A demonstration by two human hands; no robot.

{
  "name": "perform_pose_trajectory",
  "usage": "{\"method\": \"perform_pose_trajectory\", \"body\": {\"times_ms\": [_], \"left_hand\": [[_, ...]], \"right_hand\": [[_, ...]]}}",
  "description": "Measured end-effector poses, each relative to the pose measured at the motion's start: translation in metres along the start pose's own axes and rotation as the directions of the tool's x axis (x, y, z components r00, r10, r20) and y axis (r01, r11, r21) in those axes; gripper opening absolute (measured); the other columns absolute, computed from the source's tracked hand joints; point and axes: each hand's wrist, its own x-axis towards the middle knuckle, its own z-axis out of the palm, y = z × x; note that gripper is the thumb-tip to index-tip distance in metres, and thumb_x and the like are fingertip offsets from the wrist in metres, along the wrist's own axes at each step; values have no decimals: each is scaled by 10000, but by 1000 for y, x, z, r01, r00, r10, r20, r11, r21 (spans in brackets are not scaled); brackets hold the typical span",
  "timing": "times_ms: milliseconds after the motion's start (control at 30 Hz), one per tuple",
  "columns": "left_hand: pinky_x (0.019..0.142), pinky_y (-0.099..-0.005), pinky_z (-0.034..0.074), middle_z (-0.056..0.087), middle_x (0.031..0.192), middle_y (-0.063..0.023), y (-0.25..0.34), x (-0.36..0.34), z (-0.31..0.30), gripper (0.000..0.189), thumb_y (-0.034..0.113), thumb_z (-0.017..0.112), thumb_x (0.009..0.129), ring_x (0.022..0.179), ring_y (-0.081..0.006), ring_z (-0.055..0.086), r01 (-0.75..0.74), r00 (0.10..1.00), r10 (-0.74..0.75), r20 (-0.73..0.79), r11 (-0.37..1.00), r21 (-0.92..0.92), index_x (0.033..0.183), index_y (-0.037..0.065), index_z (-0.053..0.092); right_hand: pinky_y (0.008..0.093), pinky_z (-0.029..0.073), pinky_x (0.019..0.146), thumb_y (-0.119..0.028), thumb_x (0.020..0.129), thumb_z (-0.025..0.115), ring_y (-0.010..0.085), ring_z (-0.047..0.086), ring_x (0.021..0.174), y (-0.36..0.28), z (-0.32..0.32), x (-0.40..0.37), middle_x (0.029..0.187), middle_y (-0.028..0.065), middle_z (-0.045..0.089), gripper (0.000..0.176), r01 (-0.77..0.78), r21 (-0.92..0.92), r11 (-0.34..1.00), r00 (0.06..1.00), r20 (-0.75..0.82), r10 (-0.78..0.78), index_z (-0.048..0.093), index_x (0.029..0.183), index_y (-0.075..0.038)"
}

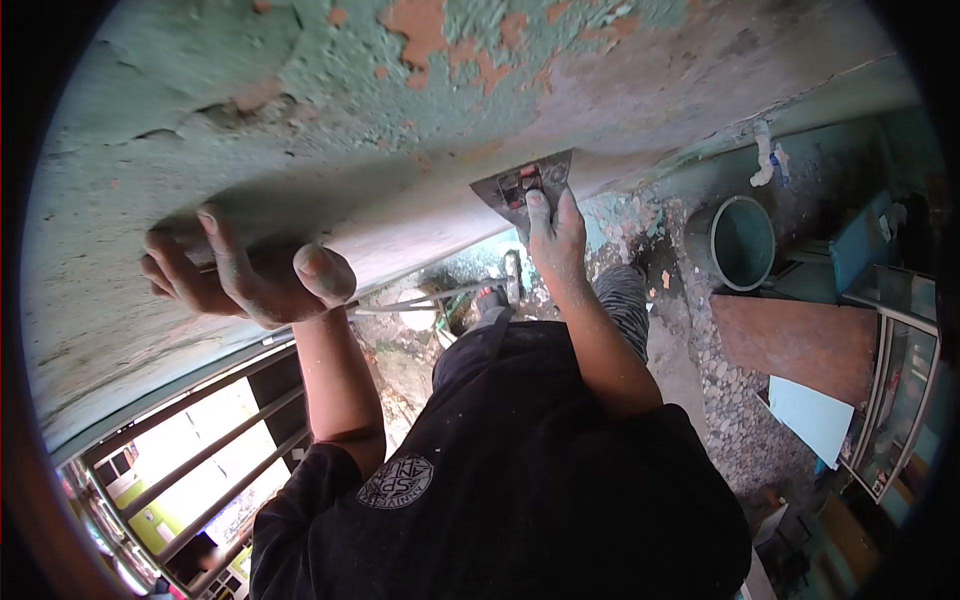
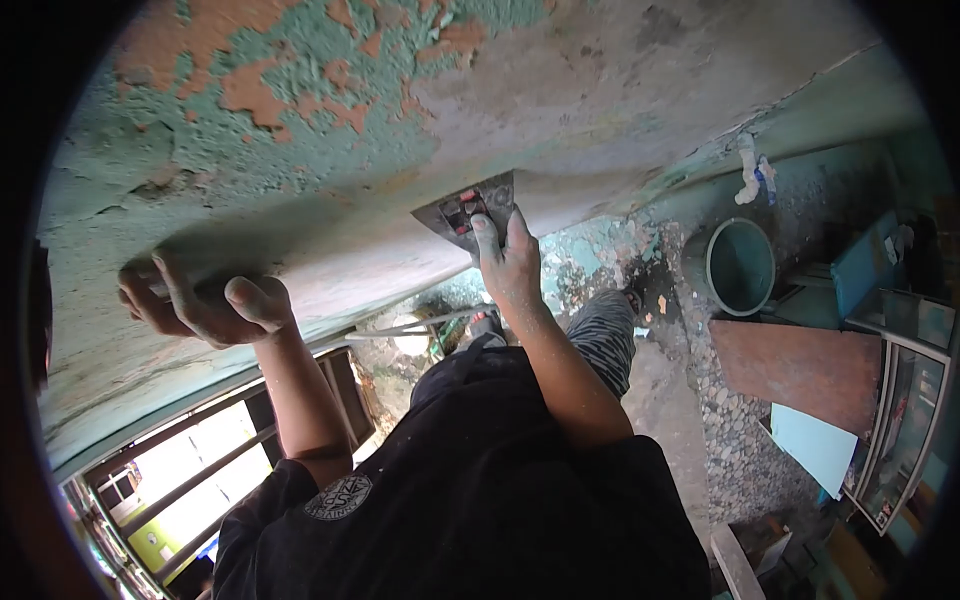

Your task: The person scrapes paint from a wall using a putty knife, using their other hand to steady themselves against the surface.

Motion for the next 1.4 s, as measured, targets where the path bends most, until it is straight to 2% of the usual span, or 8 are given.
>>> {"method": "perform_pose_trajectory", "body": {"times_ms": [267, 333, 567, 867, 1000, 1067, 1267, 1400], "left_hand": [[1059, -553, 227, 400, 1319, -260, -4, -1, -1, 575, 429, 298, 942, 1284, -364, 337, -35, 999, 35, -21, 999, -12, 1190, -33, 533], [1057, -555, 228, 399, 1320, -259, -8, 0, 0, 578, 430, 291, 943, 1283, -367, 336, -69, 997, 70, -29, 997, 19, 1194, -33, 530], [1055, -575, 217, 390, 1329, -258, -10, -1, 1, 599, 452, 284, 940, 1282, -369, 336, -93, 996, 92, -21, 995, -34, 1201, -29, 526], [934, -528, 369, 373, 1335, -239, -10, -1, 3, 590, 434, 275, 946, 1186, -397, 405, -107, 994, 106, -23, 994, -39, 1197, -40, 520], [983, -541, 330, 369, 1344, -247, -9, -3, 1, 596, 439, 266, 946, 1237, -382, 372, -89, 996, 89, -15, 995, -37, 1194, -39, 523], [998, -545, 316, 370, 1346, -251, -10, -2, 1, 600, 440, 262, 946, 1255, -376, 359, -106, 994, 106, -28, 994, -2, 1191, -40, 525], [1077, -541, 214, 384, 1341, -255, -2, -3, 1, 634, 469, 252, 944, 1302, -354, 320, -4, 1000, 4, -18, 1000, -12, 1178, -42, 545], [1089, -530, 203, 378, 1349, -254, -12, -1, 0, 636, 468, 240, 948, 1316, -337, 308, -84, 996, 84, -13, 996, -36, 1187, -40, 539]], "right_hand": [[344, 477, 721, -281, 903, 573, 246, 633, 798, -7, 8, -2, 895, 151, 656, 336, -16, 172, 985, 1000, 9, 14, 536, 1064, 12], [339, 477, 718, -276, 906, 572, 245, 636, 794, 4, 8, -7, 891, 153, 657, 331, 22, 6, 1000, 999, -38, -22, 536, 1062, 13], [330, 490, 706, -238, 904, 576, 250, 657, 803, 7, 7, -7, 885, 163, 664, 289, 46, -7, 999, 999, -14, -46, 542, 1033, 19], [314, 496, 633, -243, 903, 583, 247, 665, 730, 6, 30, -10, 817, 153, 662, 283, 174, 57, 983, 985, -20, -173, 539, 1006, 17], [308, 494, 627, -220, 909, 574, 244, 667, 733, -17, 37, -12, 820, 147, 664, 254, 70, 111, 991, 997, 20, -73, 538, 1003, 13], [313, 497, 631, -219, 908, 574, 249, 670, 741, -9, 43, -15, 812, 152, 664, 256, 215, 85, 973, 975, -76, -209, 538, 995, 19], [336, 498, 639, -261, 905, 583, 296, 672, 751, 3, 39, -15, 815, 173, 664, 303, 62, 155, 986, 998, 14, -65, 534, 990, 25], [339, 497, 662, -282, 908, 576, 291, 671, 783, -20, 37, -13, 837, 167, 668, 312, 100, 113, 989, 995, 2, -101, 538, 1007, 11]]}}
